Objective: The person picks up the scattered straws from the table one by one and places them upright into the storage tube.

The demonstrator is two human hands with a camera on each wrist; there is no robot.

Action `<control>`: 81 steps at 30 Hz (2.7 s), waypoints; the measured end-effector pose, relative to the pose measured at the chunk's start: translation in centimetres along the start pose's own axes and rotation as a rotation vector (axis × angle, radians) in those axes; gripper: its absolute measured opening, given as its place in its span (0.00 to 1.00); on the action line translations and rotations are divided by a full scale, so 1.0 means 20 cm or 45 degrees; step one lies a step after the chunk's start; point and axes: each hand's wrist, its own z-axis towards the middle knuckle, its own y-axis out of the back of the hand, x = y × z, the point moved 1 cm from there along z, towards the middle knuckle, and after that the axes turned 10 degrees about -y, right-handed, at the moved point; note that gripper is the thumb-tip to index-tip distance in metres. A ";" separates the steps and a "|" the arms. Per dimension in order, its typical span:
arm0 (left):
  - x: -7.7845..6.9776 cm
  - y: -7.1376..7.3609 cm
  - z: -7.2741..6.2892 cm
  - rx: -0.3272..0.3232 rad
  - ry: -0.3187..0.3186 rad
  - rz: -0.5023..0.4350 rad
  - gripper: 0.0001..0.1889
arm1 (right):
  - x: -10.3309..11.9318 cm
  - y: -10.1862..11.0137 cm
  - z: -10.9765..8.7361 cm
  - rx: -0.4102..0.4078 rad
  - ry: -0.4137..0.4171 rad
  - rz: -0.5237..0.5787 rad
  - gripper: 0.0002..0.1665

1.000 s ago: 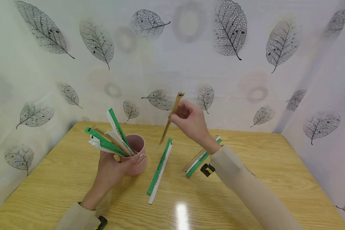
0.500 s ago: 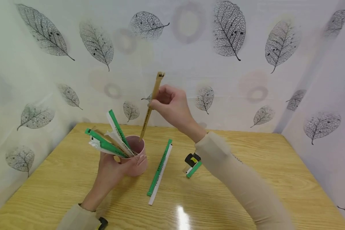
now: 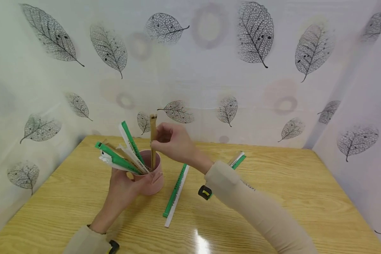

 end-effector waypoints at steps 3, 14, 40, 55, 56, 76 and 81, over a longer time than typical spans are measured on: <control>0.00 0.00 0.00 0.005 -0.002 -0.016 0.45 | -0.05 -0.05 -0.02 0.038 0.043 -0.067 0.04; 0.01 0.01 -0.01 0.006 -0.033 0.090 0.43 | -0.18 -0.15 -0.10 0.218 0.056 -0.111 0.09; -0.01 0.00 -0.01 0.035 0.008 0.067 0.48 | -0.33 -0.04 -0.37 0.719 0.063 -1.220 0.15; -0.01 0.00 -0.01 0.042 0.048 0.087 0.52 | -0.30 -0.17 -0.46 0.641 0.384 -1.744 0.09; -0.01 0.00 -0.01 0.040 0.049 0.087 0.51 | -0.29 -0.17 -0.46 0.641 0.395 -1.764 0.09; -0.01 -0.03 0.00 -0.004 0.115 0.052 0.54 | -0.32 -0.10 -0.53 0.604 0.458 -1.893 0.05; -0.02 -0.04 0.00 -0.014 0.104 0.058 0.52 | -0.33 -0.04 -0.52 0.583 0.493 -1.797 0.07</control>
